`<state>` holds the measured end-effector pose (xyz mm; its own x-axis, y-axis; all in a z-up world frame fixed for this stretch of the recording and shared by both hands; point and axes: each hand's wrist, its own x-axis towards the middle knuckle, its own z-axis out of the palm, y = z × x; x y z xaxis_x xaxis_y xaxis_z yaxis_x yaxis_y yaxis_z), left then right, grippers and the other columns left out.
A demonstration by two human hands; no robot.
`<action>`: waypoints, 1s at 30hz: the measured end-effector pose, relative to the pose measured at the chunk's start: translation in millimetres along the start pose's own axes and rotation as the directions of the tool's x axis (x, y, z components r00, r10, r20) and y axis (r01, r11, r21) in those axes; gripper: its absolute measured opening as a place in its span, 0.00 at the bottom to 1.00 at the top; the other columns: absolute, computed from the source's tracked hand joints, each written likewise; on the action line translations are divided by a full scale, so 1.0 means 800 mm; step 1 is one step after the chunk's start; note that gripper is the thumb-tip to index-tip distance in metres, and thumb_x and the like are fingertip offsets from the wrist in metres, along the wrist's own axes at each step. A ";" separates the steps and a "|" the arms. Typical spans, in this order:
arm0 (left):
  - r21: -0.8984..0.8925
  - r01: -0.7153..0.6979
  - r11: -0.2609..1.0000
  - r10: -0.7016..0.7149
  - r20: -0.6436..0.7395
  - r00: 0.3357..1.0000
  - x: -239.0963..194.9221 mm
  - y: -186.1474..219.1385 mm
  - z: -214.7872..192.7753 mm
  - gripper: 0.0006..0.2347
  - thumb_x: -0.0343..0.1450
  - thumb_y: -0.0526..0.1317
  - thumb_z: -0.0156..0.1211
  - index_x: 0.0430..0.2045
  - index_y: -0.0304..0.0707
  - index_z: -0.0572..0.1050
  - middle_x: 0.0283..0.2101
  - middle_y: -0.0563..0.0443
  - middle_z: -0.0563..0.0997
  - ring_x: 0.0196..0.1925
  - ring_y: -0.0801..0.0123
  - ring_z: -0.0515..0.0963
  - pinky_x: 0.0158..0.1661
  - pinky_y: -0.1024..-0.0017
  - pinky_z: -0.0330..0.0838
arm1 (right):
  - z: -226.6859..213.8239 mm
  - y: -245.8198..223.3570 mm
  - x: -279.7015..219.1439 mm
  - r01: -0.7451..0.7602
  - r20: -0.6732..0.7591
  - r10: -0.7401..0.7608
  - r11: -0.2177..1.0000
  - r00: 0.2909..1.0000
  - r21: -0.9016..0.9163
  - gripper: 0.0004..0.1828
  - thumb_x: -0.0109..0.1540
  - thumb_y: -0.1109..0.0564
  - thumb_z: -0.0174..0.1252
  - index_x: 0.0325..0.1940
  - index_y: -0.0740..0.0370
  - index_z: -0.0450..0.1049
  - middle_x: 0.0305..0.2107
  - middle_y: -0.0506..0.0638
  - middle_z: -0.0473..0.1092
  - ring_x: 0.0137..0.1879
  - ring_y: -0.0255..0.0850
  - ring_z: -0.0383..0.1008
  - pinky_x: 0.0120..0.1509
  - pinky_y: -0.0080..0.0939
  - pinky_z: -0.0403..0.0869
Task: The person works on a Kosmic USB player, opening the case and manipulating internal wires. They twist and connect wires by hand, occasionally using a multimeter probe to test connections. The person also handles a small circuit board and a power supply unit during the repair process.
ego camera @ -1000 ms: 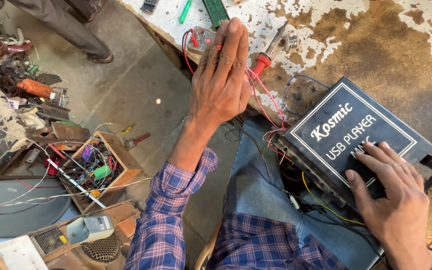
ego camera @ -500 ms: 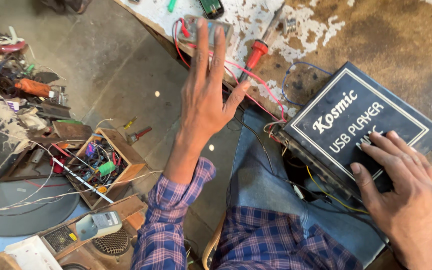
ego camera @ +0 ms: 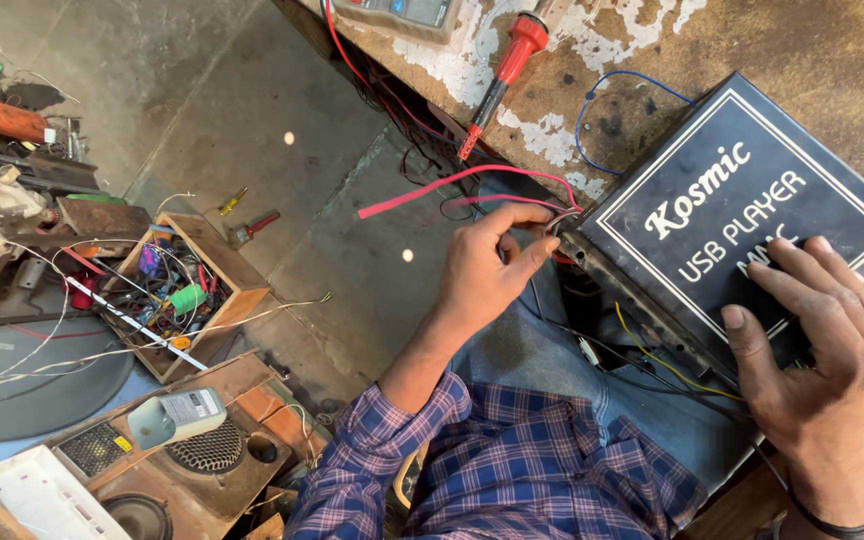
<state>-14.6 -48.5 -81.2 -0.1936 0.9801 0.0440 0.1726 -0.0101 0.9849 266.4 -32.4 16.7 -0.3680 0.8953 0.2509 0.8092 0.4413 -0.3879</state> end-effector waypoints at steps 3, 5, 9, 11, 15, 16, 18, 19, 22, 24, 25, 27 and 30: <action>-0.122 0.064 0.991 -0.052 0.101 0.994 0.001 -0.024 -0.011 0.07 0.73 0.36 0.67 0.39 0.31 0.80 0.32 0.56 0.81 0.29 0.86 0.72 0.30 0.80 0.66 | 0.000 0.000 -0.003 -0.002 -0.008 0.002 1.000 1.000 0.015 0.15 0.70 0.55 0.70 0.57 0.61 0.78 0.61 0.53 0.74 0.77 0.46 0.70 0.79 0.44 0.64; -0.143 0.108 0.984 -0.081 0.181 0.980 0.002 -0.035 -0.022 0.06 0.75 0.37 0.68 0.36 0.31 0.80 0.30 0.57 0.78 0.30 0.86 0.70 0.31 0.80 0.65 | 0.001 0.001 -0.002 -0.008 -0.013 0.009 0.999 1.000 0.033 0.15 0.69 0.56 0.69 0.57 0.62 0.78 0.61 0.53 0.74 0.76 0.47 0.70 0.79 0.44 0.64; 0.001 0.098 0.995 -0.097 0.165 0.982 -0.009 -0.047 -0.021 0.10 0.71 0.39 0.71 0.38 0.32 0.78 0.32 0.56 0.79 0.28 0.82 0.70 0.30 0.80 0.67 | 0.001 0.005 -0.004 -0.015 0.007 0.015 1.000 1.000 -0.004 0.15 0.68 0.56 0.70 0.57 0.61 0.78 0.61 0.53 0.74 0.76 0.46 0.71 0.81 0.44 0.66; 0.050 0.002 0.999 -0.005 0.059 0.998 -0.015 -0.046 -0.009 0.16 0.68 0.41 0.71 0.44 0.32 0.75 0.39 0.54 0.79 0.29 0.81 0.72 0.31 0.81 0.69 | 0.001 0.006 -0.004 -0.004 0.007 0.005 1.000 1.000 -0.029 0.15 0.68 0.56 0.70 0.57 0.61 0.78 0.61 0.53 0.75 0.76 0.46 0.71 0.81 0.44 0.66; 0.019 -0.071 0.997 0.072 -0.060 0.996 -0.028 -0.051 0.031 0.22 0.68 0.43 0.69 0.53 0.31 0.71 0.48 0.52 0.76 0.36 0.79 0.76 0.30 0.81 0.71 | 0.004 0.006 -0.006 0.003 -0.007 -0.003 1.000 1.000 0.000 0.15 0.68 0.57 0.69 0.57 0.61 0.78 0.61 0.52 0.75 0.75 0.46 0.69 0.79 0.44 0.64; 0.012 -0.044 0.999 0.045 -0.056 0.997 -0.031 -0.055 0.042 0.21 0.69 0.42 0.68 0.52 0.31 0.72 0.49 0.51 0.76 0.37 0.79 0.77 0.28 0.82 0.70 | 0.003 0.008 -0.005 0.005 -0.006 -0.005 1.000 1.000 -0.005 0.15 0.68 0.57 0.69 0.57 0.61 0.78 0.61 0.52 0.75 0.75 0.46 0.69 0.79 0.44 0.64; 0.000 -0.024 1.000 0.024 -0.127 0.992 -0.031 -0.067 0.055 0.11 0.73 0.40 0.67 0.44 0.33 0.76 0.45 0.52 0.79 0.36 0.79 0.78 0.28 0.81 0.68 | 0.005 0.009 -0.006 0.012 -0.003 -0.013 1.000 1.000 -0.028 0.15 0.68 0.56 0.70 0.57 0.61 0.78 0.61 0.53 0.74 0.76 0.47 0.70 0.79 0.45 0.64; -0.007 -0.014 1.000 0.013 -0.160 0.987 -0.031 -0.073 0.059 0.08 0.75 0.39 0.66 0.40 0.33 0.78 0.43 0.53 0.81 0.36 0.79 0.79 0.28 0.81 0.67 | 0.004 0.009 -0.008 0.012 -0.001 -0.012 0.999 1.000 -0.034 0.15 0.68 0.56 0.70 0.57 0.61 0.78 0.61 0.53 0.75 0.76 0.47 0.70 0.79 0.45 0.64; -0.223 0.121 0.967 -0.165 -0.193 0.967 -0.028 -0.088 0.049 0.07 0.76 0.37 0.66 0.43 0.32 0.80 0.32 0.54 0.80 0.31 0.82 0.73 0.30 0.81 0.67 | 0.003 0.013 -0.009 0.010 0.007 -0.009 1.000 1.000 -0.028 0.15 0.68 0.56 0.70 0.57 0.61 0.78 0.61 0.53 0.75 0.75 0.47 0.69 0.79 0.45 0.64; -0.095 0.156 0.983 -0.174 -0.238 0.955 -0.027 -0.088 0.027 0.06 0.72 0.35 0.68 0.38 0.31 0.82 0.27 0.54 0.80 0.27 0.82 0.72 0.27 0.80 0.65 | 0.005 0.015 -0.009 0.020 0.010 -0.020 0.999 1.000 -0.026 0.15 0.69 0.56 0.70 0.57 0.62 0.78 0.61 0.54 0.74 0.75 0.47 0.68 0.79 0.45 0.64; -0.031 0.174 0.984 -0.176 -0.263 0.949 -0.028 -0.084 0.013 0.06 0.70 0.35 0.70 0.36 0.31 0.83 0.24 0.54 0.80 0.25 0.82 0.71 0.25 0.80 0.63 | 0.006 0.016 -0.008 0.025 0.012 -0.025 0.999 1.000 -0.027 0.15 0.69 0.56 0.70 0.57 0.62 0.78 0.62 0.54 0.74 0.75 0.48 0.68 0.79 0.45 0.64; 0.057 0.046 0.997 -0.031 -0.232 0.972 -0.032 -0.071 -0.018 0.05 0.70 0.34 0.70 0.33 0.31 0.82 0.25 0.55 0.79 0.26 0.82 0.72 0.26 0.80 0.65 | 0.007 0.018 -0.008 0.029 0.017 -0.028 0.999 0.999 -0.029 0.15 0.68 0.56 0.69 0.57 0.62 0.78 0.62 0.55 0.74 0.75 0.48 0.67 0.79 0.46 0.64; 0.101 -0.085 0.991 0.100 -0.158 0.982 -0.037 -0.046 -0.050 0.06 0.70 0.36 0.68 0.29 0.30 0.79 0.27 0.52 0.75 0.28 0.78 0.68 0.28 0.79 0.61 | 0.009 0.021 -0.010 0.021 0.007 -0.021 1.000 1.000 0.020 0.16 0.68 0.57 0.68 0.58 0.63 0.77 0.62 0.56 0.74 0.75 0.50 0.67 0.79 0.47 0.64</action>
<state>-53.6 -85.3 -112.2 -0.3259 0.9303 0.1682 0.2847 -0.0731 0.9558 279.4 -31.5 2.2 -0.3878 0.8864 0.2528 0.7921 0.4607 -0.4004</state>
